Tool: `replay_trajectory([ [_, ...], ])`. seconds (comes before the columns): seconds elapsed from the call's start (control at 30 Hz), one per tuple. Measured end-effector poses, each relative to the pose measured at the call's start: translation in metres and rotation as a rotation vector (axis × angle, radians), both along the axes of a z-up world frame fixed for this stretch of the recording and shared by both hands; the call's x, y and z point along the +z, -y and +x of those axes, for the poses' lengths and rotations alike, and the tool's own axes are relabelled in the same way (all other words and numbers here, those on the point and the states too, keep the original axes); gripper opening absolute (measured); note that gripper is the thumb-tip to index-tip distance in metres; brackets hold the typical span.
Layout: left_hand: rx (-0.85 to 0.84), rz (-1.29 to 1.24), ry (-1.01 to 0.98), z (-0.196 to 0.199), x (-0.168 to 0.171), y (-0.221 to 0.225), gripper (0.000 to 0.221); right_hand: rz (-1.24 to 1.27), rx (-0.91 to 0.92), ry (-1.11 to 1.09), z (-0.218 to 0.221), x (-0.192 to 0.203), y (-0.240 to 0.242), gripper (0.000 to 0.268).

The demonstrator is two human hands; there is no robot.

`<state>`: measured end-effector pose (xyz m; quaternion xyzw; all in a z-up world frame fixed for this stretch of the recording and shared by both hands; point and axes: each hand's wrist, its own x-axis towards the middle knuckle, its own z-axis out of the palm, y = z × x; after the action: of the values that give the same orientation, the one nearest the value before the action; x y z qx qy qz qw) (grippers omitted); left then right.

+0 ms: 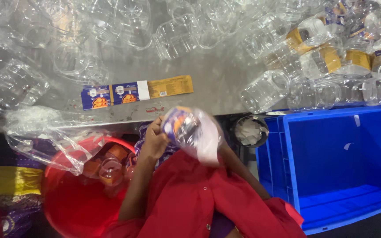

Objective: The person peels individual labels from a long backing strip and applies them to clear plastic jars by hand, then places the labelled jars into a red bucket. They handle the jars one at a time and smooth the labels down to secure them.

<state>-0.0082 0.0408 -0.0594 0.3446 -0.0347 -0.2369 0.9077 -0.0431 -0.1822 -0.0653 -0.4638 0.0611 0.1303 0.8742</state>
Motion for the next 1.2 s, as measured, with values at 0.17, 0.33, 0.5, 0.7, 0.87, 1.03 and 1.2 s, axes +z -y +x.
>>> replay_trajectory([
  [0.17, 0.287, 0.333, 0.013, 0.009, -0.01, 0.028, 0.045, -0.823, -0.593, 0.512, 0.005, 0.029, 0.003, 0.029],
  [0.33, 0.218, 0.541, 0.179, 0.008, 0.005, 0.029, 0.043, -1.548, -0.492, 1.228, 0.002, 0.045, 0.016, 0.019],
  [0.5, 0.169, 0.546, 0.226, -0.008, -0.001, 0.042, 0.037, -1.496, -0.465, 1.125, 0.014, 0.058, 0.017, 0.023],
  [0.7, 0.306, 0.498, 0.227, -0.02, -0.008, 0.046, 0.043, -1.429, -0.47, 1.111, 0.017, 0.068, 0.005, 0.022],
  [0.87, 0.364, 0.869, 0.253, -0.014, 0.021, 0.015, 0.053, -1.221, -0.553, 0.942, 0.018, 0.06, -0.01, 0.014],
  [1.03, -0.05, 1.801, 0.147, -0.012, 0.053, -0.095, 0.056, -1.155, -0.47, 0.678, 0.022, 0.042, 0.01, 0.014],
  [1.2, 0.045, 1.964, 0.626, -0.013, 0.035, -0.128, 0.042, -1.105, -0.421, 0.569, 0.04, -0.005, 0.025, 0.014],
])
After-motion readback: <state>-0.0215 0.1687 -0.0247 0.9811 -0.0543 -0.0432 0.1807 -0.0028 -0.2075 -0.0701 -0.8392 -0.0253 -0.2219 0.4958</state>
